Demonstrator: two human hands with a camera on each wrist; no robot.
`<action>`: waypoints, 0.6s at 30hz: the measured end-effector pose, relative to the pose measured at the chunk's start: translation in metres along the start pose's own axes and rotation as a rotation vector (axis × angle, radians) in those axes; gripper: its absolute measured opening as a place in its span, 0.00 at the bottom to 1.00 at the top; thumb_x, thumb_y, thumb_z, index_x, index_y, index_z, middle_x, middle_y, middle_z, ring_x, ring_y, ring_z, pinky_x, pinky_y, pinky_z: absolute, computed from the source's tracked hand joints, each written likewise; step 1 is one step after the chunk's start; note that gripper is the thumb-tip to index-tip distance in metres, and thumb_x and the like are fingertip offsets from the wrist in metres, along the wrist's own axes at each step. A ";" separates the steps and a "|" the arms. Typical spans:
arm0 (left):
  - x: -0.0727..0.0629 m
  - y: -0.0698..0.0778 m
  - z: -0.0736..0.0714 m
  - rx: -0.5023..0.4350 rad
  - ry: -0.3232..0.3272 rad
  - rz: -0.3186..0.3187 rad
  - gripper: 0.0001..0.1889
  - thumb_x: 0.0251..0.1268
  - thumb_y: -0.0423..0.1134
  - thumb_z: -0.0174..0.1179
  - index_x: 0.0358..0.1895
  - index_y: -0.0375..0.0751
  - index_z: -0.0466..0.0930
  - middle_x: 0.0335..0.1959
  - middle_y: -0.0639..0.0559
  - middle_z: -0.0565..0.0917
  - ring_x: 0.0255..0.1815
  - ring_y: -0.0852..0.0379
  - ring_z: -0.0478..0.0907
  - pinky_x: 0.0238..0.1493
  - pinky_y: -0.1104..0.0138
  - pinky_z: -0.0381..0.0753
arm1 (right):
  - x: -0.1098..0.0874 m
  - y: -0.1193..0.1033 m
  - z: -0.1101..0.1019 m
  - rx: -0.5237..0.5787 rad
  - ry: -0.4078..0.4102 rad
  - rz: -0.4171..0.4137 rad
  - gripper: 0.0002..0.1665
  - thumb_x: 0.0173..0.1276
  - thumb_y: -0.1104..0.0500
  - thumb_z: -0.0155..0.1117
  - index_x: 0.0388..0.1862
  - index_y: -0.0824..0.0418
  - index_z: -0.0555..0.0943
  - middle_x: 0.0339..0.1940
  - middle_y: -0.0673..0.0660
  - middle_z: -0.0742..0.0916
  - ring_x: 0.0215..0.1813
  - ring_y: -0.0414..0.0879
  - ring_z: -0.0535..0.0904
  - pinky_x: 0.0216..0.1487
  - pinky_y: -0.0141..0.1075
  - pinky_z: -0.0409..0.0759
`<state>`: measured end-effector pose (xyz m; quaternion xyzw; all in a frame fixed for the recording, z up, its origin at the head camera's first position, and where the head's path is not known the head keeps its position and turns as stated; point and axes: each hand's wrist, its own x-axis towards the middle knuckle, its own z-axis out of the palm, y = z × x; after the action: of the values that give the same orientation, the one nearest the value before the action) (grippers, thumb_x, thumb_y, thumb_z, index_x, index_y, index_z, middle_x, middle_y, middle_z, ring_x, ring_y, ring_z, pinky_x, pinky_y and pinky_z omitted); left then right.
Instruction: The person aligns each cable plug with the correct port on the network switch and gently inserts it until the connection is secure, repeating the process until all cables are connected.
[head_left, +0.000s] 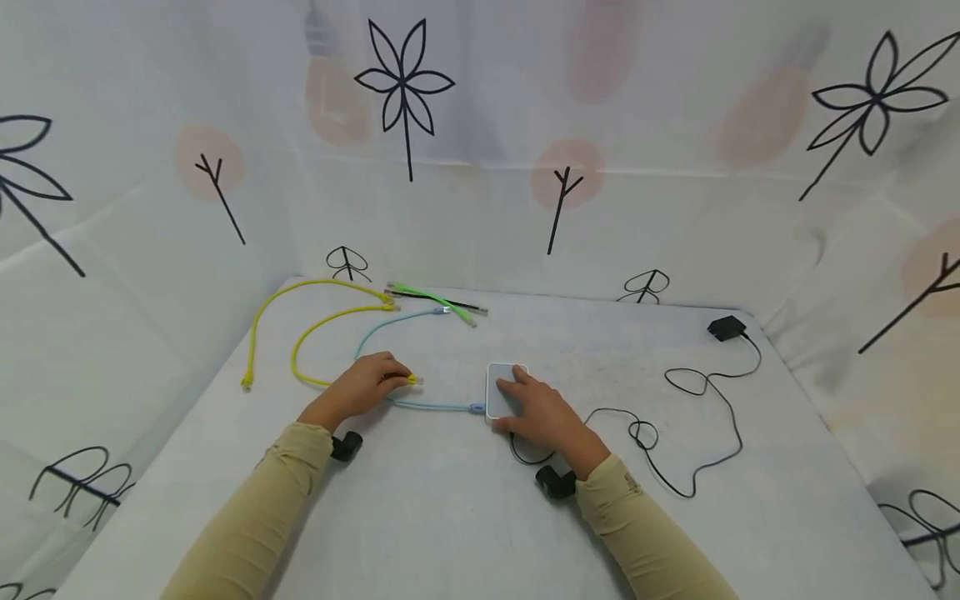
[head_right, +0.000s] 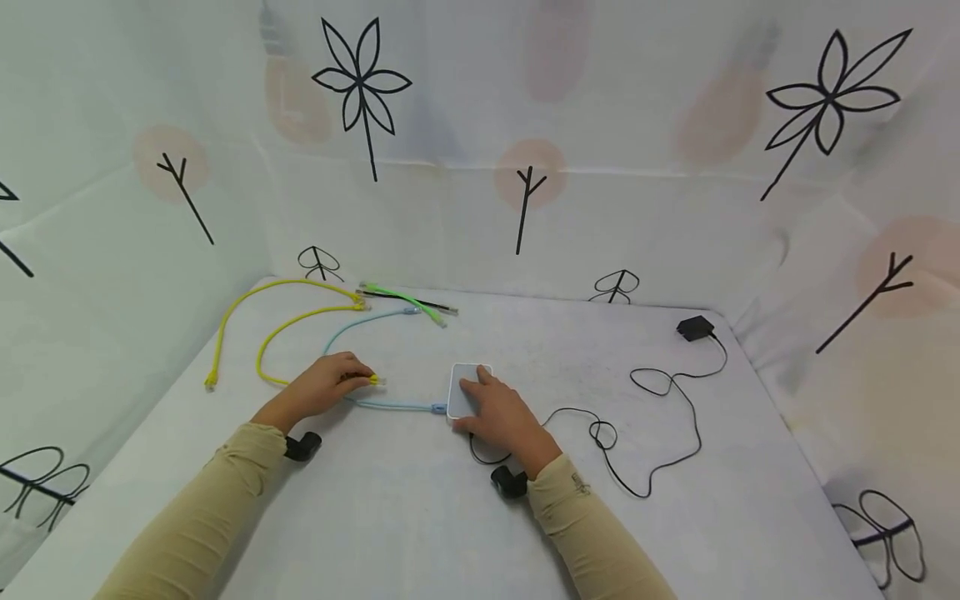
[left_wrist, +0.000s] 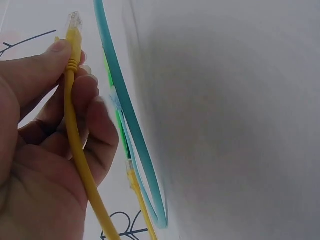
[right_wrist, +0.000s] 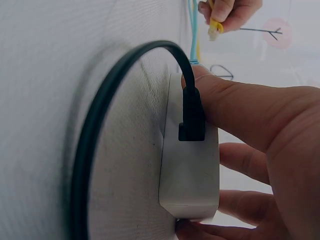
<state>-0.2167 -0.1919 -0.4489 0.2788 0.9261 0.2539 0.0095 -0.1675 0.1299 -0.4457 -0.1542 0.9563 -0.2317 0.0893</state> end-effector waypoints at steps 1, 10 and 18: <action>0.002 0.001 0.001 0.003 -0.001 0.007 0.11 0.70 0.40 0.57 0.48 0.44 0.85 0.37 0.56 0.80 0.37 0.62 0.74 0.42 0.66 0.76 | 0.000 0.000 0.000 0.005 0.000 0.003 0.44 0.59 0.42 0.71 0.72 0.51 0.68 0.78 0.61 0.60 0.75 0.62 0.61 0.68 0.54 0.69; 0.011 0.014 0.010 0.023 -0.043 0.049 0.11 0.70 0.40 0.57 0.48 0.43 0.85 0.36 0.55 0.80 0.36 0.63 0.73 0.41 0.68 0.76 | 0.000 -0.002 0.002 -0.009 0.000 0.020 0.44 0.59 0.42 0.71 0.72 0.51 0.68 0.78 0.61 0.60 0.74 0.63 0.63 0.67 0.54 0.70; 0.024 0.029 0.016 0.085 -0.087 0.096 0.11 0.70 0.40 0.57 0.48 0.43 0.85 0.38 0.54 0.82 0.39 0.61 0.77 0.44 0.65 0.78 | 0.002 -0.002 0.001 -0.030 -0.003 0.013 0.45 0.59 0.40 0.71 0.72 0.51 0.68 0.78 0.61 0.60 0.74 0.62 0.64 0.66 0.53 0.71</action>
<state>-0.2192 -0.1512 -0.4457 0.3337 0.9203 0.2023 0.0259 -0.1687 0.1274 -0.4460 -0.1495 0.9605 -0.2165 0.0901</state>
